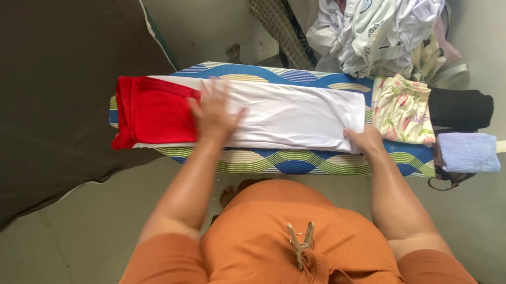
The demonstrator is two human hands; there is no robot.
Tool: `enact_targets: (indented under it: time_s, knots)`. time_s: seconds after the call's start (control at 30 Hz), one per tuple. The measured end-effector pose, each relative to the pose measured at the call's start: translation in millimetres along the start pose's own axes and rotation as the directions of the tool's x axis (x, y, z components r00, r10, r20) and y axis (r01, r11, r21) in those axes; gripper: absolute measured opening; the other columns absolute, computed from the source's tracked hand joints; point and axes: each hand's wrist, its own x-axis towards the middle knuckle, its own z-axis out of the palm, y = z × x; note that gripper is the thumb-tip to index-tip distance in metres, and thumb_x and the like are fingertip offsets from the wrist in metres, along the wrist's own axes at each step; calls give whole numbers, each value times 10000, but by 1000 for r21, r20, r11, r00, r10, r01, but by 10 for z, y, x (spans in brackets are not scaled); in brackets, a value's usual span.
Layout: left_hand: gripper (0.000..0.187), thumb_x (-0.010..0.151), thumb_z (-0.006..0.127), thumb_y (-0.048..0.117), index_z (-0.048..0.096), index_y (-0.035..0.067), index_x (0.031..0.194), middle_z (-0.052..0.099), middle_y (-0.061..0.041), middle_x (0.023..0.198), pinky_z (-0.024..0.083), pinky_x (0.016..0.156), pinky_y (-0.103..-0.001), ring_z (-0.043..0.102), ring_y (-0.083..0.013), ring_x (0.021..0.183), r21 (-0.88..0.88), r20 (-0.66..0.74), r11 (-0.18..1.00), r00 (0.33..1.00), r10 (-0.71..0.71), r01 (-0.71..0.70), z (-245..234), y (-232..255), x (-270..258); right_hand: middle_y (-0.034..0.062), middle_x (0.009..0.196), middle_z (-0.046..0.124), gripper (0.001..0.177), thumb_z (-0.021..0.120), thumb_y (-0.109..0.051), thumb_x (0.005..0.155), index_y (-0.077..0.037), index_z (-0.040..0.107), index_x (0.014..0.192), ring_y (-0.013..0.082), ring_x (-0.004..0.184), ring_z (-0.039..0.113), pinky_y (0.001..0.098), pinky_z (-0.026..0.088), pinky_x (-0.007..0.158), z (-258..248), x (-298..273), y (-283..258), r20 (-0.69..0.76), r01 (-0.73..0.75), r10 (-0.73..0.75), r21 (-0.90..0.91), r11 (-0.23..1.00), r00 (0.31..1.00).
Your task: The person folds several items of clothing on an ironing board, including a light blue towel, black pants, a brown top, patterned shorts, and a white and red t-shirt. Each item is smoothed, folded, and placed in a neat stack on the board.
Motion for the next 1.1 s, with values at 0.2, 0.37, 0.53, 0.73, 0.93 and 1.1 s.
enact_targets:
  time_s: [0.2,0.37,0.53,0.73,0.93,1.1]
  knots:
    - [928,896,436,755,185,251,1633,4,-90,1719,7,1175,-722,-43,-402,1563,-30,391,1000,920,9,3,35,969,-31,91,1181,704,417,655,-136,981,-11,588,1373,195,988,656,342,527,828,-398,-22,278,84,178,-299,641,746,951]
    - [943,922,504,738,277,156,1627,199,-164,1698,100,1233,-647,132,-388,1570,-456,173,876,950,260,-157,288,1315,-203,98,1244,668,535,643,-125,979,-42,474,1481,219,1062,668,362,552,876,-893,-288,574,72,37,-175,834,551,982]
    - [909,960,512,718,350,75,1581,405,-210,1614,317,1264,-552,366,-363,1532,-897,42,429,947,318,-104,625,1297,-333,122,1294,660,589,638,-90,943,-29,466,1503,251,1100,690,365,563,883,-1150,-692,113,79,46,-504,972,231,860]
    - [930,917,446,706,299,84,1592,464,-162,1580,315,1127,-519,444,-325,1435,-855,408,-236,880,244,462,188,482,-2,80,1155,607,705,755,-73,878,-6,444,1507,192,998,641,363,558,865,-594,-1253,-1228,33,345,-693,850,399,720]
    - [1018,849,438,808,442,26,1501,563,-186,1463,443,1086,-515,568,-312,1311,-728,436,-476,869,234,493,-624,-709,69,106,1329,585,838,780,-139,953,-26,250,1592,192,1184,643,362,588,971,550,-1796,-2673,126,634,-868,634,442,480]
    - [838,837,581,713,621,52,1350,725,-142,1273,560,997,-427,707,-261,1161,-772,574,-274,814,90,574,-756,-1411,176,134,1217,675,769,615,-196,991,-136,184,1625,232,1017,731,323,568,876,1332,-1856,-2820,432,684,-711,251,685,555]
